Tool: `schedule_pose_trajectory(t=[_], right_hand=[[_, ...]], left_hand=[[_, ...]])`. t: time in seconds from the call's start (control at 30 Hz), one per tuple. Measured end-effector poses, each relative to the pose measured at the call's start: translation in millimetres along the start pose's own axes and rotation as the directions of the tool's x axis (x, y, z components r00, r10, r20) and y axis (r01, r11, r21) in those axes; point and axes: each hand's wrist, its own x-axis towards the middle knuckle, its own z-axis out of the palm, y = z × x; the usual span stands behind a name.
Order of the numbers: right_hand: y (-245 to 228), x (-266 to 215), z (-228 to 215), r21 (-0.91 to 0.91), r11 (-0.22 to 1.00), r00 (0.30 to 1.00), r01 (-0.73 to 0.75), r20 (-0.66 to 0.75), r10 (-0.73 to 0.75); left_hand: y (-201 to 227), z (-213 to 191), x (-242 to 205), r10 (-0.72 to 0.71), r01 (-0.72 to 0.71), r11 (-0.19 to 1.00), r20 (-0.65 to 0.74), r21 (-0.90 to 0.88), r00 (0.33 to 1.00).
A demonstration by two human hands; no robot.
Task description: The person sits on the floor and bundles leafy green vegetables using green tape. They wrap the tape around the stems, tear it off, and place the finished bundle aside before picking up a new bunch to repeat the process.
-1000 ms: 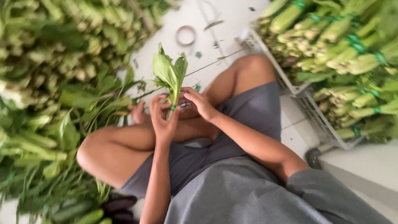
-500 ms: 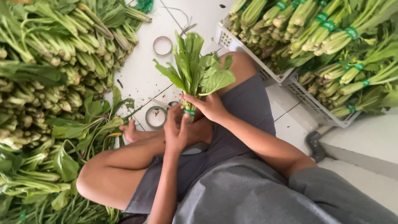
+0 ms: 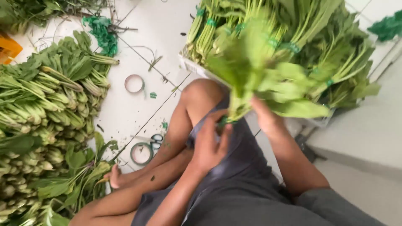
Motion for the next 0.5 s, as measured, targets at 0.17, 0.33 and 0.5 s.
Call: schedule_pose_trajectory(t=[0.17,0.33,0.5], right_hand=[[-59.9,88.2,-48.6,-0.050,0.949,0.910,0.312,-0.269,-0.314],[-40.0,156.8,-121.1,0.000,0.858,0.826,-0.513,0.273,0.494],[-68.9,129.5,-128.1,-0.568,0.823,0.860,-0.017,-0.429,-0.278]], left_hand=[[30.4,43.6,75.1,0.234,-0.229,0.956,-0.004,0.182,0.972],[42.5,79.9,150.1,0.298,-0.252,0.876,-0.050,0.412,0.953],[32.5,74.7,168.4,0.212,-0.217,0.866,0.062,0.450,0.975]])
